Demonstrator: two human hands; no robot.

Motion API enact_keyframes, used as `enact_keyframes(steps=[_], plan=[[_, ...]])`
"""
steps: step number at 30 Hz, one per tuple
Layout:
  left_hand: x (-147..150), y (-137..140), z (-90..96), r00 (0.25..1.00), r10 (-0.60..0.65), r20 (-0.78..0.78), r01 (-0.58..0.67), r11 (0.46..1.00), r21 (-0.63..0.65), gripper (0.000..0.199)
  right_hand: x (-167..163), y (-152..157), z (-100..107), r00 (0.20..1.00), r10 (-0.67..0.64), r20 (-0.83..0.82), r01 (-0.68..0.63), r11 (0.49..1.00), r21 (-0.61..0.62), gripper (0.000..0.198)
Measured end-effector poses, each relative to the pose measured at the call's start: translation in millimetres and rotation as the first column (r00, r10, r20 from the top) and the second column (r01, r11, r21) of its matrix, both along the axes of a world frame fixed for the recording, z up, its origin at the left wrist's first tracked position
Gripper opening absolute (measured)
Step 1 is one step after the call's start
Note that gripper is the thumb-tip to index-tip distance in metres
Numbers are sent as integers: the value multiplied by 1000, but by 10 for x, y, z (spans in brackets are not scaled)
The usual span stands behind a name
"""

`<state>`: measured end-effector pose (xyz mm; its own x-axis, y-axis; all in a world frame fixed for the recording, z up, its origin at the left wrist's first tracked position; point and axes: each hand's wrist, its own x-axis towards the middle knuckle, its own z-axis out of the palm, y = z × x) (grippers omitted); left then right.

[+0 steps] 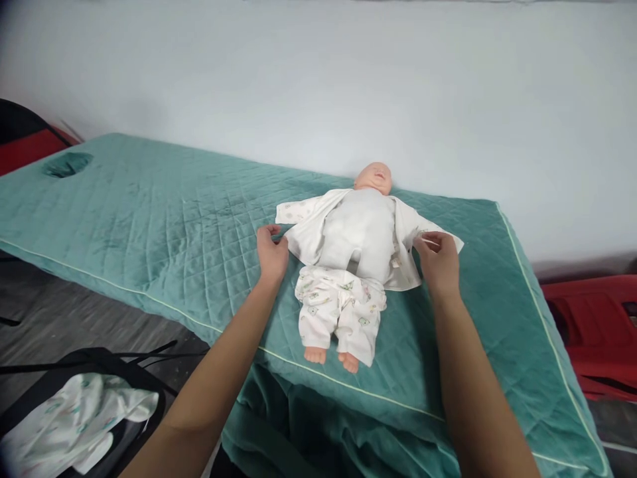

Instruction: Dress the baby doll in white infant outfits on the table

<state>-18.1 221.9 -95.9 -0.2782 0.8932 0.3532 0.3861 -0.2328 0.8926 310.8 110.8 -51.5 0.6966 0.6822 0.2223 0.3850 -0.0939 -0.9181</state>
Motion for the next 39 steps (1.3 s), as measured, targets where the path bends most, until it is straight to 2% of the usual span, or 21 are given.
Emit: enact_keyframes(steps=[2,3,6,9,11,15,18,21,24,26,28,31,33,36,39], plan=[[1,-12,23,1000,-10,-15,10,1000,-8,26,108,40,-53,999,24,47,-15,984,-178,35],[2,-19,35,1000,-16,-20,15,1000,-10,24,124,45,-78,998,39,42,-29,978,-207,36],[4,-37,64,999,-27,-29,27,1000,-7,19,72,26,-142,994,107,-37,-112,979,-169,42],[4,-52,79,1000,-22,-18,22,1000,-5,18,0,1,-151,991,114,-69,-122,985,-124,46],[5,-63,88,1000,-18,-8,18,1000,-11,17,1,-25,-113,998,67,-14,-69,989,-132,43],[13,-84,101,999,-33,-5,33,999,-12,17,130,-123,8,992,-116,45,122,980,-159,36],[16,-82,94,999,-32,-14,32,999,-17,17,257,-191,40,984,-171,59,179,960,-213,32],[11,-69,78,999,-27,-36,27,999,-17,16,357,-218,-17,977,-153,151,188,949,-253,29],[8,-79,88,998,-38,-40,38,999,-5,15,413,-222,-95,949,-119,291,188,957,-221,27],[15,-116,119,996,-83,-19,84,996,34,14,400,-229,-112,926,-93,365,170,968,-185,25],[34,-176,165,981,-191,-13,192,979,70,11,324,-242,-84,907,-66,416,114,989,-93,22],[68,-280,238,900,-433,47,434,900,-33,9,85,-267,9,841,-70,537,1,992,128,16],[78,-335,286,802,-574,168,596,787,-157,15,-126,-282,67,797,-55,601,-84,976,202,12],[53,-374,362,629,-725,281,777,580,-246,23,-431,-302,107,785,131,605,-295,938,179,10],[-3,-373,423,494,-816,300,867,436,-243,22,-638,-326,114,738,329,589,-483,867,122,11]])
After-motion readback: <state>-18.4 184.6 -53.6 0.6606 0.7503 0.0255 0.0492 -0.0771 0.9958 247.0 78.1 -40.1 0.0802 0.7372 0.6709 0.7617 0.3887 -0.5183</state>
